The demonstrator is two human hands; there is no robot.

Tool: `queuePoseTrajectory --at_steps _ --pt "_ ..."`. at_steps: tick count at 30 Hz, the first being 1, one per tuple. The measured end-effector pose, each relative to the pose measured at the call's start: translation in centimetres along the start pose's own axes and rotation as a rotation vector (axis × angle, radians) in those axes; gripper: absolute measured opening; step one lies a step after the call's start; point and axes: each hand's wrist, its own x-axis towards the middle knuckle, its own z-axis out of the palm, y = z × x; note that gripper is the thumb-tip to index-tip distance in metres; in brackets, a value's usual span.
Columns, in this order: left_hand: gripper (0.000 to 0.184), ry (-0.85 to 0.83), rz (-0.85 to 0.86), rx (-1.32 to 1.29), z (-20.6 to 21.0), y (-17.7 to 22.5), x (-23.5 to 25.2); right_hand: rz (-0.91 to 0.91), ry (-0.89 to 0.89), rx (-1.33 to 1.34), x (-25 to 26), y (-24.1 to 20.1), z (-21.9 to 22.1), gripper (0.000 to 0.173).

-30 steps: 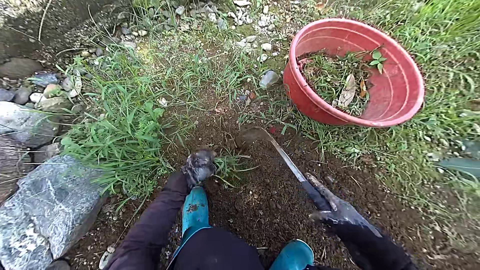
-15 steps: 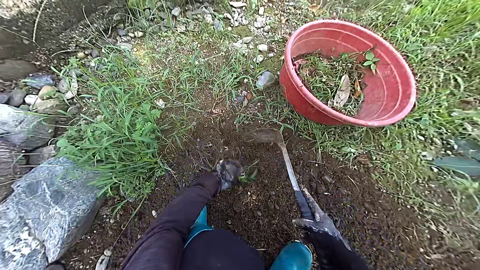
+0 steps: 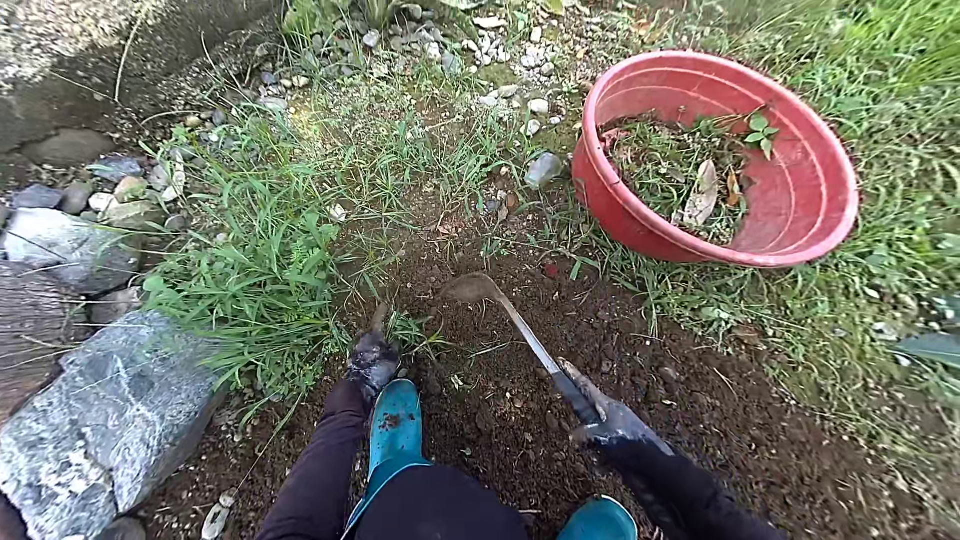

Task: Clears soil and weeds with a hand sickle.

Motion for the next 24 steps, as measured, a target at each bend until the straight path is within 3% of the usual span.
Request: queuePoseTrajectory --at_steps 4,6,8,11,13,15,17,20,24 --pt "0.117 -0.133 0.009 0.219 1.4 2.3 -0.5 -0.137 0.126 0.178 -1.9 -3.0 -1.3 0.109" --pt "0.107 -0.138 -0.01 0.345 3.1 3.6 0.1 -0.189 0.167 0.233 -1.3 -4.7 -1.1 0.111" --pt "0.077 -0.196 0.026 0.31 3.1 4.3 0.3 -0.143 0.127 0.13 -0.2 -5.5 -0.5 0.108" --pt "0.052 -0.366 0.314 0.246 2.6 3.7 -1.6 -0.034 -0.03 -0.163 1.1 -3.4 0.3 0.105" --pt "0.048 -0.437 0.544 0.244 2.5 3.8 -3.0 -0.059 -0.034 -0.14 0.7 -2.1 0.1 0.106" --pt "0.046 -0.332 0.621 0.209 2.5 3.7 -3.0 -0.092 0.028 -0.015 -0.6 -1.6 -0.1 0.107" --pt "0.05 -0.234 0.542 0.209 1.7 4.4 0.5 -0.127 0.106 0.129 -1.7 -1.4 -0.3 0.11" --pt "0.05 -0.294 0.416 0.344 1.6 4.9 6.3 -0.171 0.23 0.238 -2.7 -1.2 -1.1 0.112" --pt "0.053 -0.375 0.453 0.177 0.7 5.9 4.2 -0.149 0.339 0.337 -3.5 0.2 -1.3 0.111"
